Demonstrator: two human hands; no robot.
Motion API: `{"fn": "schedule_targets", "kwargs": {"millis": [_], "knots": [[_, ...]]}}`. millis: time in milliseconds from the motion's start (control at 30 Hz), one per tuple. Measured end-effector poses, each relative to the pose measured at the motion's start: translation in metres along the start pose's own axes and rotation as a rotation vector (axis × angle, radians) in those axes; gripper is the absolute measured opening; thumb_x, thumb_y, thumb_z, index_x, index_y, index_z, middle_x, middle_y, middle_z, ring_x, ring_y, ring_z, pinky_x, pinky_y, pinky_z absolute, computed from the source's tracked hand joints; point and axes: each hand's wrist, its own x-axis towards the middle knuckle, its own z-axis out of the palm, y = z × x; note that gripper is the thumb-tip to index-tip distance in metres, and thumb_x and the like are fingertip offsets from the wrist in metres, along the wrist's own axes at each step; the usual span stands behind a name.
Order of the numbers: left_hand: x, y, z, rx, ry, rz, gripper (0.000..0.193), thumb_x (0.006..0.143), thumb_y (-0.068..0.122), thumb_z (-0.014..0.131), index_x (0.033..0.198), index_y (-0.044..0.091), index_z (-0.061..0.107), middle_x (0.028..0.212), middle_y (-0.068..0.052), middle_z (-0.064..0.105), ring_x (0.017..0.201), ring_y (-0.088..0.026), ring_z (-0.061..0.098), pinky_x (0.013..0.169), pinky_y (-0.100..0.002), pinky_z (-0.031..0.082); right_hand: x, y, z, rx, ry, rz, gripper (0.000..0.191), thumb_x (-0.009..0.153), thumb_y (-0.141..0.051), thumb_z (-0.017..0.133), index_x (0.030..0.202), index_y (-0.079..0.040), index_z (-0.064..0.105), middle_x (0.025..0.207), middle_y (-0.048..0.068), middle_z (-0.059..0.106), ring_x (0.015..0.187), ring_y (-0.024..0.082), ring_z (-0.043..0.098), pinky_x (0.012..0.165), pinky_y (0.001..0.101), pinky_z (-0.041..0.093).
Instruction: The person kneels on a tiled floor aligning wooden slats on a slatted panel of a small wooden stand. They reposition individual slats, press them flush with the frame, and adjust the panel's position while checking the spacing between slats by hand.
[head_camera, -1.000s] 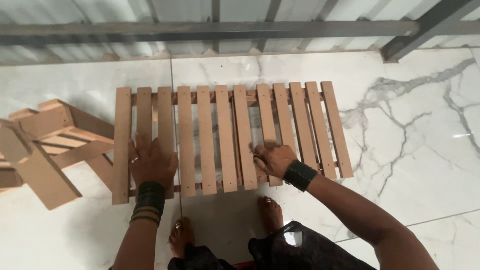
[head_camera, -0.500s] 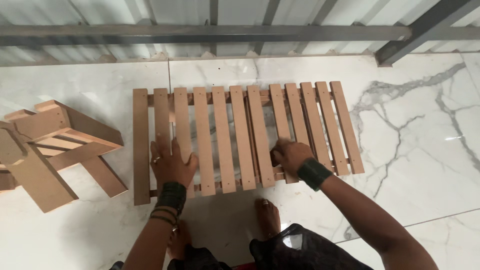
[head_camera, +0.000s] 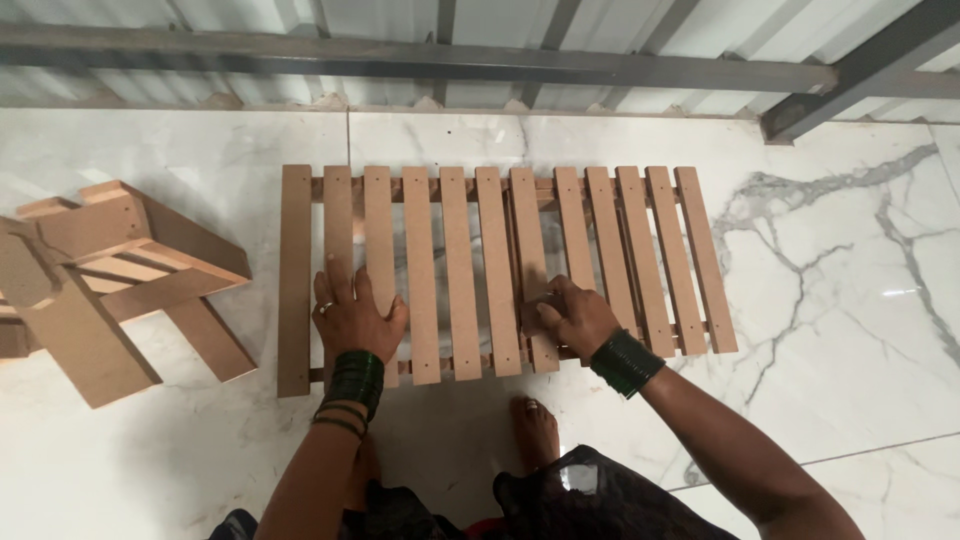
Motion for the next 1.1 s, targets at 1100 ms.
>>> {"fn": "schedule_targets", "kwargs": {"millis": [1100], "knots": [[0.003,0.008,-0.017,-0.002,-0.158,-0.053,0.075,0.084,0.053,0.063,0.141,0.005,0.051,0.166,-0.02,0.015,0.148,-0.046,0.022,0.107,-0.062,0.036,0.134,-0.001,-0.002,-0.226,-0.173,0.095,0.038,0.095,-0.04,0.057,0.115,-0.01,0.071,0.105,0.014,0.075,0.092,0.03,0.071,0.086,0.0453,0.057]]}}
